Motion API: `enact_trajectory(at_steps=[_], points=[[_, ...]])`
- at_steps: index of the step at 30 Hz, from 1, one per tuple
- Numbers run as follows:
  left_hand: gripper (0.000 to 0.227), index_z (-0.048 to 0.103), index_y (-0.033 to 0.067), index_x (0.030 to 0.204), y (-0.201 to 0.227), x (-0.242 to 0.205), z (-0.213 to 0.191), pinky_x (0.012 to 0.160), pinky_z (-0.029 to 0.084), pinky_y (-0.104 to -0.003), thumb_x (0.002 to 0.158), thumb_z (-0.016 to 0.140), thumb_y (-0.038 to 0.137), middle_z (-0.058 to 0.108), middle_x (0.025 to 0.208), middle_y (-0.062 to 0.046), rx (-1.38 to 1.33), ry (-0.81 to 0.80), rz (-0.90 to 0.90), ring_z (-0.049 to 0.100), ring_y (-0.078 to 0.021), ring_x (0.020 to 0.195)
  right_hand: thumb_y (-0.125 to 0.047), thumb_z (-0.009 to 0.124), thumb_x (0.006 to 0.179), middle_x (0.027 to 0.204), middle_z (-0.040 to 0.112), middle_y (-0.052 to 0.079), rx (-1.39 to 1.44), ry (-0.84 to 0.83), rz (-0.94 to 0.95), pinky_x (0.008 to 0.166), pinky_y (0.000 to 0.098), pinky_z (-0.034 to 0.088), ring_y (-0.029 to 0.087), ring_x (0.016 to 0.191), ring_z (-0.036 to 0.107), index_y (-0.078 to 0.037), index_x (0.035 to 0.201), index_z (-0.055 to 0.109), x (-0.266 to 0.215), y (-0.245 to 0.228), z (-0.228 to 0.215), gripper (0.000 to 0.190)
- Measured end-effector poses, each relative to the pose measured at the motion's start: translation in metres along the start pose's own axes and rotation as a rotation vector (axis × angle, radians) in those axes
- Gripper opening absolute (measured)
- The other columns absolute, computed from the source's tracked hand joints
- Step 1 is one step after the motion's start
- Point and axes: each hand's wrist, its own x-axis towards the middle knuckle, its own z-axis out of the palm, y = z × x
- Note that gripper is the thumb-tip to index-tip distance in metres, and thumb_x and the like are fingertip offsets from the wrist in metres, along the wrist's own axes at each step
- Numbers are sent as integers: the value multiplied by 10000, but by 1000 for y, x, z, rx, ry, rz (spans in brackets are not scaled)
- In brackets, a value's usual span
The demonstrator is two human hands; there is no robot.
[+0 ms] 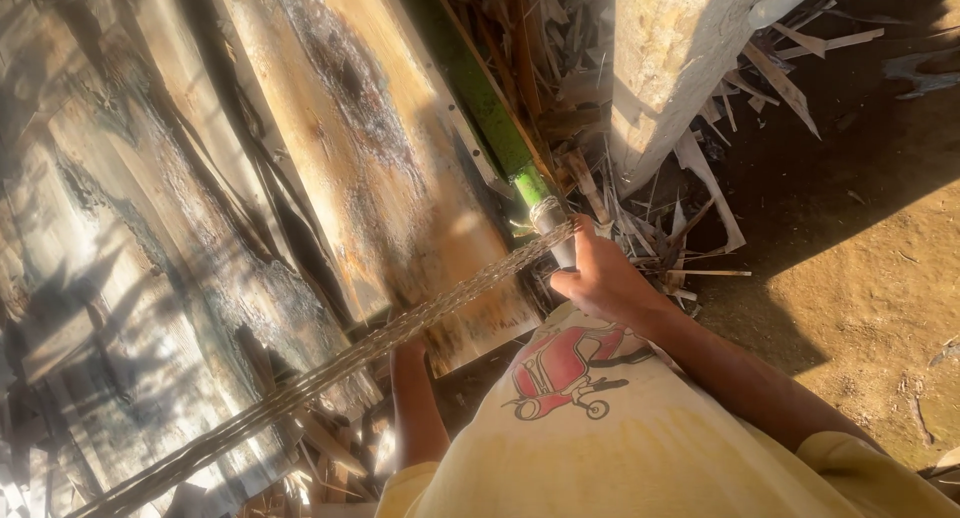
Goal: Feeding wood planks into a woodworking machine, likely a planer or jointer.
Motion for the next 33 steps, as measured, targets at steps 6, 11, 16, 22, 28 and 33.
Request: enact_trajectory(at_steps=[6, 11, 16, 22, 28, 33], points=[[147, 666, -5, 995, -15, 8, -17, 463, 452, -323, 917, 741, 95, 627, 809, -120, -71, -42, 3, 588, -193, 586, -136, 631, 771, 843, 684, 273, 48, 116, -31, 671, 499, 545, 425, 724, 692, 10, 1346, 389, 51, 109, 50, 641], [167, 677, 26, 997, -11, 3, 6, 437, 436, -312, 846, 741, 55, 660, 743, -72, -185, -75, -31, 587, -173, 545, -193, 659, 811, 887, 708, 247, -40, 171, -84, 740, 494, 566, 413, 777, 702, 9, 1307, 400, 98, 198, 72, 595], [272, 677, 15, 1107, -1, -11, 8, 636, 509, -289, 840, 719, 47, 716, 875, -56, -144, -21, -2, 659, -162, 716, -201, 637, 818, 952, 704, 251, 69, 89, -32, 772, 482, 549, 411, 824, 698, -15, 1410, 349, 50, 112, 35, 683], [329, 681, 15, 1153, 16, -18, -15, 731, 545, -289, 829, 719, 58, 741, 945, -49, -74, 13, 24, 689, -164, 803, -248, 658, 889, 1168, 676, 214, 313, 12, -152, 937, 423, 490, 312, 1076, 655, -11, 1431, 396, 22, 63, 15, 648], [343, 686, 23, 1153, 34, -39, -51, 745, 550, -304, 818, 733, 80, 743, 965, -50, 10, 57, 10, 687, -172, 824, -289, 566, 1033, 1119, 679, 158, 719, -21, -219, 918, 379, 493, 225, 1045, 630, 9, 1356, 587, 83, 179, 40, 440], [355, 690, 30, 1153, 44, -64, -79, 757, 554, -316, 808, 744, 98, 745, 982, -50, 76, 114, -13, 686, -180, 842, -152, 553, 998, 898, 671, 125, -1, 269, -258, 675, 413, 497, 238, 783, 618, -14, 1271, 588, 207, 348, 109, 307]])
